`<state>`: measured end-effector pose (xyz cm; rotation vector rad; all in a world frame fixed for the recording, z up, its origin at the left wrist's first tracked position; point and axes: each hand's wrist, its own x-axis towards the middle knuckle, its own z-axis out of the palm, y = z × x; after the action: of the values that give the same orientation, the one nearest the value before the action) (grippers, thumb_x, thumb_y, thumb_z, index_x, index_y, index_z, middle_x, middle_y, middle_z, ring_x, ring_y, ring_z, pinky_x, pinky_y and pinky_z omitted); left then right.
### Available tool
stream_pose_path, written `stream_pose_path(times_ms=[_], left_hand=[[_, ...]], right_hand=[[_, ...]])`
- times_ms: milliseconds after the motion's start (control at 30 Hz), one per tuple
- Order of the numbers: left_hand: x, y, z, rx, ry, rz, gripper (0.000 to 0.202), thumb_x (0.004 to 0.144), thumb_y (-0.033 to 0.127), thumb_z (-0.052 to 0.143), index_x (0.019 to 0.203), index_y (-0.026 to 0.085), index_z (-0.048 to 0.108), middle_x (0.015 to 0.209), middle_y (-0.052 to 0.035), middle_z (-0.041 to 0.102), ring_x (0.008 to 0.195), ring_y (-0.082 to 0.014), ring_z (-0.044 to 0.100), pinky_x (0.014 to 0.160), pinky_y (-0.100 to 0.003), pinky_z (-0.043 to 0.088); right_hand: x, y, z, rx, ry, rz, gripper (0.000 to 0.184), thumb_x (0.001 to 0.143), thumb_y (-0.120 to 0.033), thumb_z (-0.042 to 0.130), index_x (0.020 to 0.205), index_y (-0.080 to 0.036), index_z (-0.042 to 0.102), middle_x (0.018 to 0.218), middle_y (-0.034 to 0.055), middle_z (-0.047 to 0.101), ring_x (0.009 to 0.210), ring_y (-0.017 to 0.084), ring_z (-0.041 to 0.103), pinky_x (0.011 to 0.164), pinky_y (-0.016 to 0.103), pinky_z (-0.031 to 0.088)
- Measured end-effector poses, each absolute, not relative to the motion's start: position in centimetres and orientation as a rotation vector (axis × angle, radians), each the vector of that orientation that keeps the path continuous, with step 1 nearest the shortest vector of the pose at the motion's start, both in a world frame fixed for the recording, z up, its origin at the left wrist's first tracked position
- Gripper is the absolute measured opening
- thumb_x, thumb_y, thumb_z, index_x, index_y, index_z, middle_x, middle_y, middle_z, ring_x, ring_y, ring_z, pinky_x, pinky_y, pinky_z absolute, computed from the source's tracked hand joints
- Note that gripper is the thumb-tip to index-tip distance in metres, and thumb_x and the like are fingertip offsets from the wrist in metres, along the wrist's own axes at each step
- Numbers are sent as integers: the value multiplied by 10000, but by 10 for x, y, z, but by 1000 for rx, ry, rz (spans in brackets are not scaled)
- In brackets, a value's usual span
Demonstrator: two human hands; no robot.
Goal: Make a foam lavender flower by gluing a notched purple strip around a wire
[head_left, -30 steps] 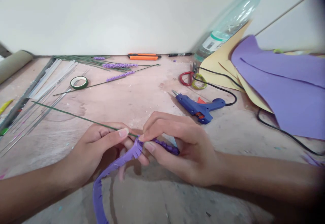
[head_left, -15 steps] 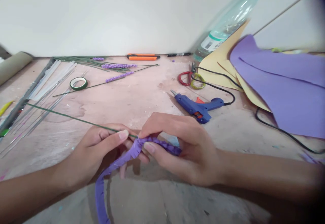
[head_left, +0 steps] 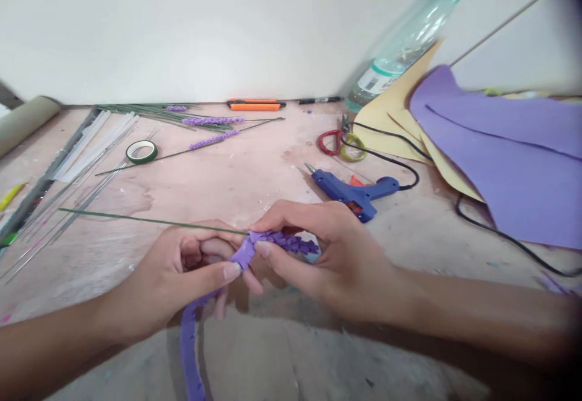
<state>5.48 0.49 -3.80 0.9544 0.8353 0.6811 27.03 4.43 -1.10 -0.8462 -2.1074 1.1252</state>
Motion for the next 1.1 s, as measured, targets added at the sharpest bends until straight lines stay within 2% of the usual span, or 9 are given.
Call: stream_pose_path(times_ms=[167,367,467,567,700,800,900,1000,1100], left_hand=[[53,7,-41,857,782,703,151,935,252,702,1025,151,769,843,-61,780,520,-63,622,537,-153,482],[53,10,-37,801,737,682,121,919,232,700,956,135,761,840,-81,798,502,-71,629,483,-127,477],[52,10,-36,797,686,676,76,894,206,711,935,146,734,812,-83,806,509,-82,633,510,-142,503],[52,8,-36,813,674,671,137,884,278,727,943,159,696,778,-92,805,534,-112,657,524,-165,519],[56,7,-36,797,709,682,259,972,343,593,810,144,631,732,-116,792,543,-125,674,526,-168,523],[59,6,-36,814,713,708,257,990,286,546,808,135,647,715,-107,786,538,-123,678,523,-167,531],[60,6,-36,857,719,734,244,995,284,546,858,135,681,748,-97,791,534,-121,678,504,-168,531],[59,6,-38,887,736,740,248,999,303,552,864,142,683,759,-85,787,528,-119,677,485,-164,522],[58,6,-39,896,763,730,256,1006,333,555,882,151,686,761,-73,783,508,-114,672,458,-150,497]], right_hand=[[273,47,-13,-895,-2244,779,94,864,-91,634,893,-155,696,701,-21,699,586,79,586,573,203,451],[275,48,-12,-767,-2303,643,114,869,-88,652,920,-181,692,713,-16,711,579,93,607,562,213,466],[275,46,-9,-761,-2312,704,117,883,-98,655,944,-188,699,724,-15,725,595,99,634,583,210,484],[274,42,-8,-768,-2337,776,126,880,-81,647,946,-173,702,736,-14,731,608,90,641,603,195,486],[273,39,-8,-751,-2318,879,117,862,-74,648,906,-173,691,688,-22,705,597,85,622,620,187,485],[275,42,-8,-735,-2215,1167,110,901,-105,604,970,-159,671,734,-10,710,605,85,626,620,192,501],[276,47,-7,-701,-2095,1512,161,993,-210,534,1061,-130,656,788,20,716,643,98,645,620,202,521],[275,48,-6,-844,-2069,1632,262,1028,-293,510,919,-119,673,726,24,689,618,101,625,591,202,504],[272,46,-5,-916,-2038,1584,253,1002,-258,543,825,-120,660,679,15,676,582,91,600,565,195,483]])
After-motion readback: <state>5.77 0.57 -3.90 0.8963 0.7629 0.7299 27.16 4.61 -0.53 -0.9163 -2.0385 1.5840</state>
